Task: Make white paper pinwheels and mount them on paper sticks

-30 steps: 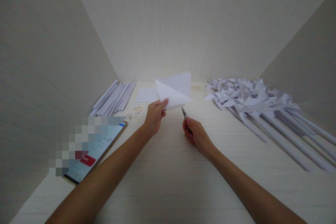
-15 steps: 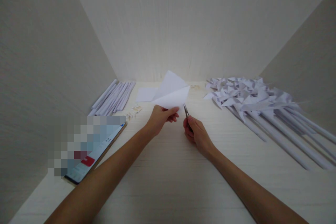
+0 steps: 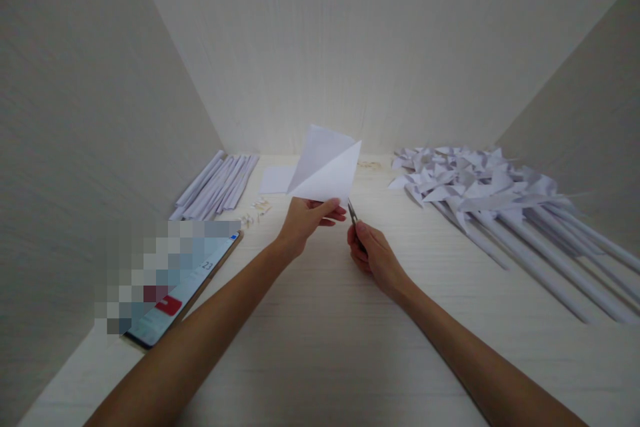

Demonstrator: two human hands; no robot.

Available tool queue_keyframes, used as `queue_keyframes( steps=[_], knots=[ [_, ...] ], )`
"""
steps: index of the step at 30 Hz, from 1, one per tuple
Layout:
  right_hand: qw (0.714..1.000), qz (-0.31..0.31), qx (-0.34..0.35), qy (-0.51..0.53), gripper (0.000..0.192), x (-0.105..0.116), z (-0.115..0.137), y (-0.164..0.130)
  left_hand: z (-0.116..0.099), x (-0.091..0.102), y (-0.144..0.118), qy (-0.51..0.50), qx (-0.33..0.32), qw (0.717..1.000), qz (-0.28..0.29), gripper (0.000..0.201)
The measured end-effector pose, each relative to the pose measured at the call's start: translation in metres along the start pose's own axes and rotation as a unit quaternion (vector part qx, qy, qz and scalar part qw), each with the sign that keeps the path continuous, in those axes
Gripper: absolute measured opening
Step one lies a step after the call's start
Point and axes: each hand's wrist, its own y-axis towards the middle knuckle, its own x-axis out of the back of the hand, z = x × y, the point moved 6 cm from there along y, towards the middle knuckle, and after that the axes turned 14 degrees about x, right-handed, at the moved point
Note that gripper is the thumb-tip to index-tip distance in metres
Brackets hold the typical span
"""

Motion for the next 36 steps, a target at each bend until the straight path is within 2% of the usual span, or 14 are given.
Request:
queue_keyframes(
  steps=[14, 36],
  knots=[
    [1.0, 0.005, 0.008, -0.016, 0.036, -0.0017, 0.0019, 0.0007, 0.0025, -0.0053, -0.0007, -0.039, -0.001, 0.999, 0.022, 0.014],
    [1.0, 0.006, 0.019, -0.02, 0.039, -0.0015, 0.0012, 0.0007, 0.0004, -0.0051, -0.0021, -0.022, -0.009, 1.0, 0.009, 0.012]
  ],
)
